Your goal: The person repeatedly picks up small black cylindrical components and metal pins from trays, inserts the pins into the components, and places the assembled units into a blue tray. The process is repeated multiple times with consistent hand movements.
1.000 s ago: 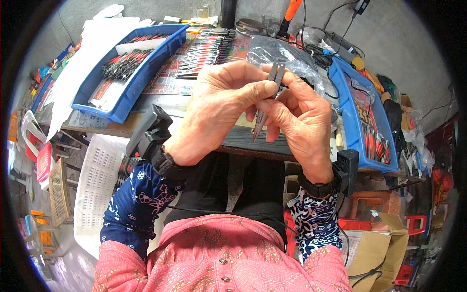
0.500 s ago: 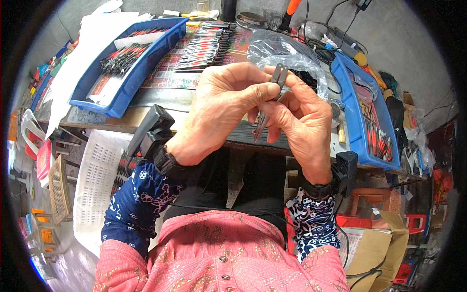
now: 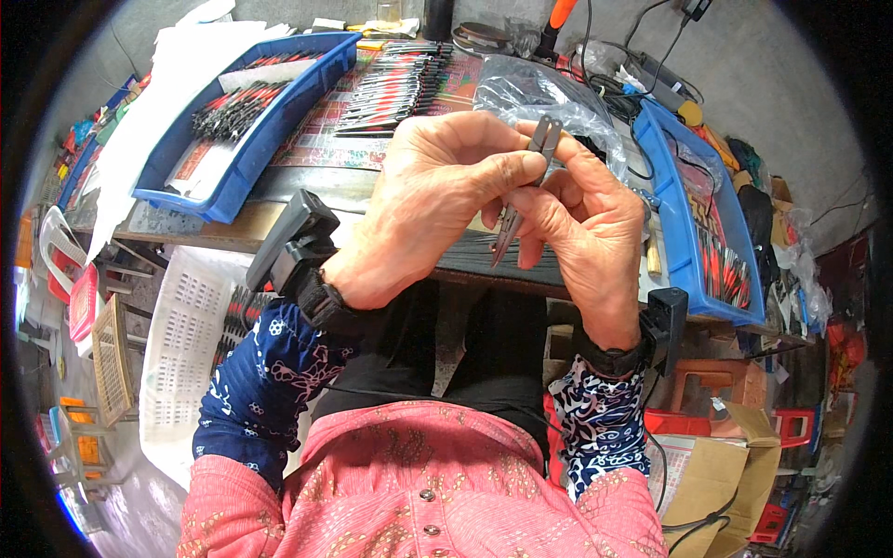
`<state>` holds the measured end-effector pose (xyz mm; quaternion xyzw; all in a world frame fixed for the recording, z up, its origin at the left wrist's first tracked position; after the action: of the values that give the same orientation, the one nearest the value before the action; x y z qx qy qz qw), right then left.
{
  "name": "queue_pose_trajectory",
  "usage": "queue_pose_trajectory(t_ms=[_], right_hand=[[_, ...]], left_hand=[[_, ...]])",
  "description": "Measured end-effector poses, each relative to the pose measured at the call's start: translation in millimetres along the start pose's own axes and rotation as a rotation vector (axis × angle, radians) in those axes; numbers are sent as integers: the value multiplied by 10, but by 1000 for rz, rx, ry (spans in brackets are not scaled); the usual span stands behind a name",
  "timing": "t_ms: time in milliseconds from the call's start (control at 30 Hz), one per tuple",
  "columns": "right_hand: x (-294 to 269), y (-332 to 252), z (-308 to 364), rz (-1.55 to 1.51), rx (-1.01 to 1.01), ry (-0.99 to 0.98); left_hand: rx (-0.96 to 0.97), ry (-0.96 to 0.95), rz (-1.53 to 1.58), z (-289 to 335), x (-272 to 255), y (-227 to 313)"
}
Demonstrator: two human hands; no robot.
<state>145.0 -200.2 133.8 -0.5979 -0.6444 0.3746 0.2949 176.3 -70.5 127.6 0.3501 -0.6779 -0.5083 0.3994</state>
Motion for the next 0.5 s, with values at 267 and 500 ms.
queue_pose_trajectory(t_ms=[267,500], right_hand=[[3,-10,27,-29,0,-16],[-84,31,211,-112,89,-73]], left_hand=[[-33,7,-15,21,11,-7],[-358,-143,115,314,30,-277]])
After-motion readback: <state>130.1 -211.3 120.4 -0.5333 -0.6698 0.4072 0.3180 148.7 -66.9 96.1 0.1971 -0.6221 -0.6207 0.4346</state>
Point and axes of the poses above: each hand's wrist, its own z-axis away from the middle knuckle, its own x-axis out of the palm, y = z × x, the point moved 6 cm from there along -z, towards the middle knuckle, and after that the axes turned 10 degrees about -x, right-handed, at the moved point
